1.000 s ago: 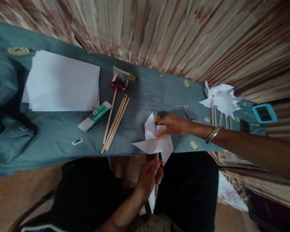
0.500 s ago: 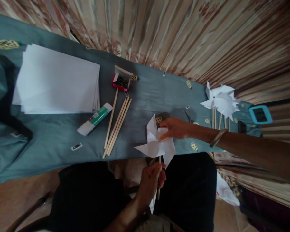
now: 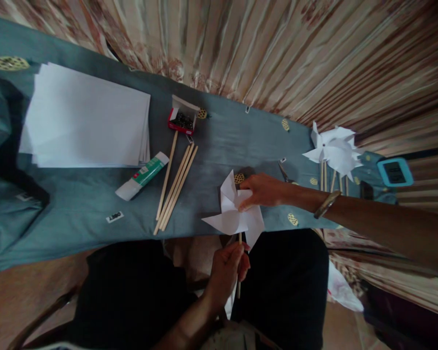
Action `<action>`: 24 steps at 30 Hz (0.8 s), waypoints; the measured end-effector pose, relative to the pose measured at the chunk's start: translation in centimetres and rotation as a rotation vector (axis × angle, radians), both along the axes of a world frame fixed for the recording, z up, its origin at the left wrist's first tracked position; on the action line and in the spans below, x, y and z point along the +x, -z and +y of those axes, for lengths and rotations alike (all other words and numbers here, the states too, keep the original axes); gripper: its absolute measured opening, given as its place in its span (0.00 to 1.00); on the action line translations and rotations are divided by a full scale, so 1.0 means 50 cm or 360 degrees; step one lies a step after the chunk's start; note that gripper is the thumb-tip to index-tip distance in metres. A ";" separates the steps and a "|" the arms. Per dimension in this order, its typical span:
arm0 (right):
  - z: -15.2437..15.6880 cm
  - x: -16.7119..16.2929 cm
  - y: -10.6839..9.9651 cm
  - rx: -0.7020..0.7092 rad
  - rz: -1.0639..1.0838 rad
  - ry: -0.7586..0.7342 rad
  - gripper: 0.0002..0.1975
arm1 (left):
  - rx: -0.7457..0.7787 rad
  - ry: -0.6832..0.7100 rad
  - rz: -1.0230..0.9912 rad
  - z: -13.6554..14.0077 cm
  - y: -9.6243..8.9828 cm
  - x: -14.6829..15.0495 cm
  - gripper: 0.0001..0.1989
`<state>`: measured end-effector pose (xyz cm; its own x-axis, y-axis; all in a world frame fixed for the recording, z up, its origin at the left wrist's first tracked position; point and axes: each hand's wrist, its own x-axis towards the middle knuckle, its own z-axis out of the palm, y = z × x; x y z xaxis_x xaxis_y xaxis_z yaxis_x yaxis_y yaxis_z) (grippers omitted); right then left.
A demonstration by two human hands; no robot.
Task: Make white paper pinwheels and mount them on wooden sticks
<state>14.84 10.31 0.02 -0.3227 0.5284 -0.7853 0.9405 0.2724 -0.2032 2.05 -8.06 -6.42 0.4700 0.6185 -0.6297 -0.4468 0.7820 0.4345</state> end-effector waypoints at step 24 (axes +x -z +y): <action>-0.021 0.086 0.011 -0.0192 0.0969 0.0683 0.24 | 0.0045 -0.0230 -0.0069 -0.003 -0.012 0.013 0.25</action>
